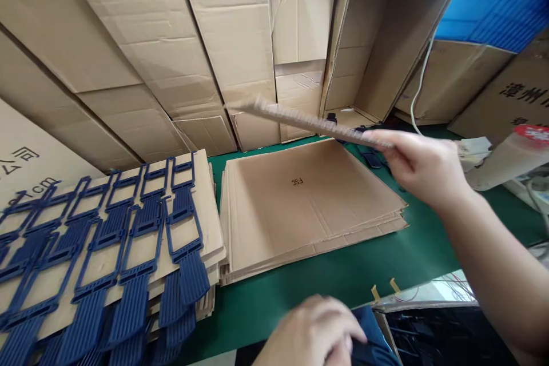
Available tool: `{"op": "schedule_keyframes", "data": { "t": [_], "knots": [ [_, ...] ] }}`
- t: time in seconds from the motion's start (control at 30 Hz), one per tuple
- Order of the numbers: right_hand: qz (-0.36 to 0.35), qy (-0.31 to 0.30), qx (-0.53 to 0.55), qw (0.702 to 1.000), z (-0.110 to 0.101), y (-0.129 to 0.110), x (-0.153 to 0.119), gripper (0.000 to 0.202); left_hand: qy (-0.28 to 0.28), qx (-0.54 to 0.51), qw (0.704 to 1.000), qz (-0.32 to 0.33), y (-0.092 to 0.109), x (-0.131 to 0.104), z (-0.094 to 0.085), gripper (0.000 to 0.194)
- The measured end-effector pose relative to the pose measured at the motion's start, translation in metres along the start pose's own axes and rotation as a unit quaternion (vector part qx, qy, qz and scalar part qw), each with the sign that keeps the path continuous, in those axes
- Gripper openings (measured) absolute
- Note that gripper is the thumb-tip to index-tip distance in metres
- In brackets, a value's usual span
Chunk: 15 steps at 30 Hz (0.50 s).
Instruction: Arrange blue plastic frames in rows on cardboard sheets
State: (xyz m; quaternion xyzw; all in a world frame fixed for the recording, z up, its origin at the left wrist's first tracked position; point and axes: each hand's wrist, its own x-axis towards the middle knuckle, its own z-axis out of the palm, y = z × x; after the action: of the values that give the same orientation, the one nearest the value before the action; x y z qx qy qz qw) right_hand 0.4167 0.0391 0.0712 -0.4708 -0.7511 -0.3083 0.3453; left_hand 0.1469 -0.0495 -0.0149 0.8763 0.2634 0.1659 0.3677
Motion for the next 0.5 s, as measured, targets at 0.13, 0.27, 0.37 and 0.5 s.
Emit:
{"op": "schedule_keyframes", "data": {
  "t": [0.13, 0.27, 0.37, 0.5],
  "knots": [
    [0.056, 0.065, -0.037, 0.996, -0.005, 0.013, 0.012, 0.023, 0.138, 0.214, 0.962, -0.094, -0.037, 0.023, 0.001, 0.030],
    [0.066, 0.002, -0.016, 0.998, -0.001, -0.003, 0.000, 0.033, 0.147, 0.369, 0.900, -0.180, -0.074, 0.042, 0.000, 0.043],
    [0.048, -0.042, -0.011, 0.998, 0.007, -0.018, -0.013, 0.035, 0.120, 0.395, 0.885, -0.214, -0.088, 0.050, 0.000, 0.054],
    [0.015, -0.073, -0.013, 0.997, 0.017, -0.026, -0.029, 0.031, 0.098, 0.406, 0.893, -0.164, -0.094, 0.051, -0.005, 0.050]
  ]
}}
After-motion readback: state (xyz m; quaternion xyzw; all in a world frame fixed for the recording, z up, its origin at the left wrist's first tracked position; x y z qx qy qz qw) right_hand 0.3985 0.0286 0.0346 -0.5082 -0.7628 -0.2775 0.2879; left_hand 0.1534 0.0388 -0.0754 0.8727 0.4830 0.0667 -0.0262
